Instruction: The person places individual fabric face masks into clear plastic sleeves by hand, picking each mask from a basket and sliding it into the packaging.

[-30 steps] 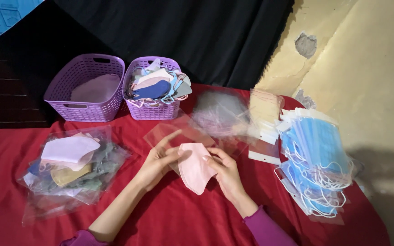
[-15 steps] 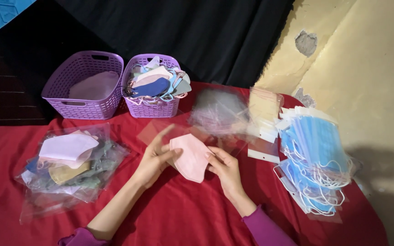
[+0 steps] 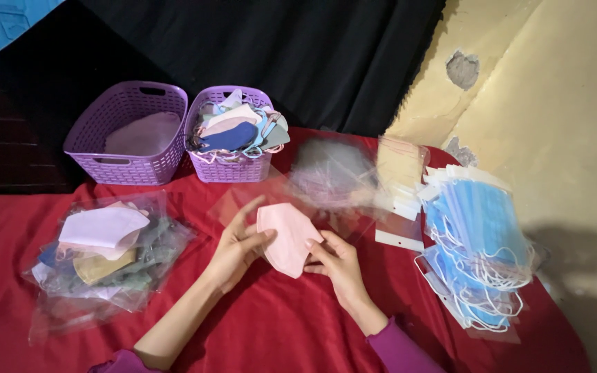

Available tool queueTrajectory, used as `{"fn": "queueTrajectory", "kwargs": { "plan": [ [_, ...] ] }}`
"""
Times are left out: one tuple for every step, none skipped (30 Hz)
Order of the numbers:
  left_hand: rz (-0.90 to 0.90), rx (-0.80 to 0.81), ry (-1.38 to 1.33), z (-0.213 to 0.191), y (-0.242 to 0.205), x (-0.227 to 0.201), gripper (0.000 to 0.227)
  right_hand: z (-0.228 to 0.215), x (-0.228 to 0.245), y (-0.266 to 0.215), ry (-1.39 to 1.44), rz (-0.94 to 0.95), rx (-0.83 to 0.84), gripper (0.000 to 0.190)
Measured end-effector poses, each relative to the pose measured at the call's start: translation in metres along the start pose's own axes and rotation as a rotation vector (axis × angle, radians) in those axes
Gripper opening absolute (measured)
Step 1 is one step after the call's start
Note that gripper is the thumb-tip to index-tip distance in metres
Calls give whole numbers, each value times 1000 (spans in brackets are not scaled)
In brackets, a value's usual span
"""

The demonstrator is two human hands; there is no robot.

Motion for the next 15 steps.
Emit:
{"fn": "queueTrajectory", "kwargs": {
  "plan": [
    [2,1,2,8,-5,-14,74,3,2,1,2,-2,0,33],
    [-41,27,-8,19,-13,-23,71,5,4,1,15,-25,-4,33],
    [-83,53,-17,29,-20,-33,68,6,6,0,27,-48,-8,33],
    [-82,56,-15,32,-22,-34,68,8,9,-2,29,-51,-9,33],
    [-120,55,-6,34,-24,-32,61,10,13,-3,25,-68,-15,33],
    [-162,51,0,36,-29,-29,54,11,16,-6,18,-80,-21,34],
    [-164,50,-1,34,-27,-23,54,17,23,-14,17,-78,-23,34],
    [-157,32,-20,31,-22,-17,52,25,31,-20,39,-79,-24,36],
    [-150,13,-39,28,-18,-12,50,32,39,-25,60,-81,-26,38],
    [-150,13,-39,26,-16,-15,50,29,37,-24,60,-81,-26,38],
    [-131,-16,-56,22,-14,-18,49,27,36,-23,61,-73,-9,44],
    [-112,-49,-75,17,-13,-21,49,25,34,-21,60,-63,9,50],
    [-112,-52,-77,17,-15,-23,49,25,33,-22,59,-62,11,50],
    [-90,-64,-77,15,-16,-28,51,26,34,-23,49,-94,37,44],
    [-69,-76,-78,14,-17,-32,54,27,35,-24,39,-126,63,38]
  ]
}}
Point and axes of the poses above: each hand's wrist, its own y-axis towards the middle knuckle, its own z-axis out of the palm, x = y × z, the point moved 4 cm from there along y, towards the middle knuckle, and after that the axes turned 14 degrees about y, right-handed, at the moved point
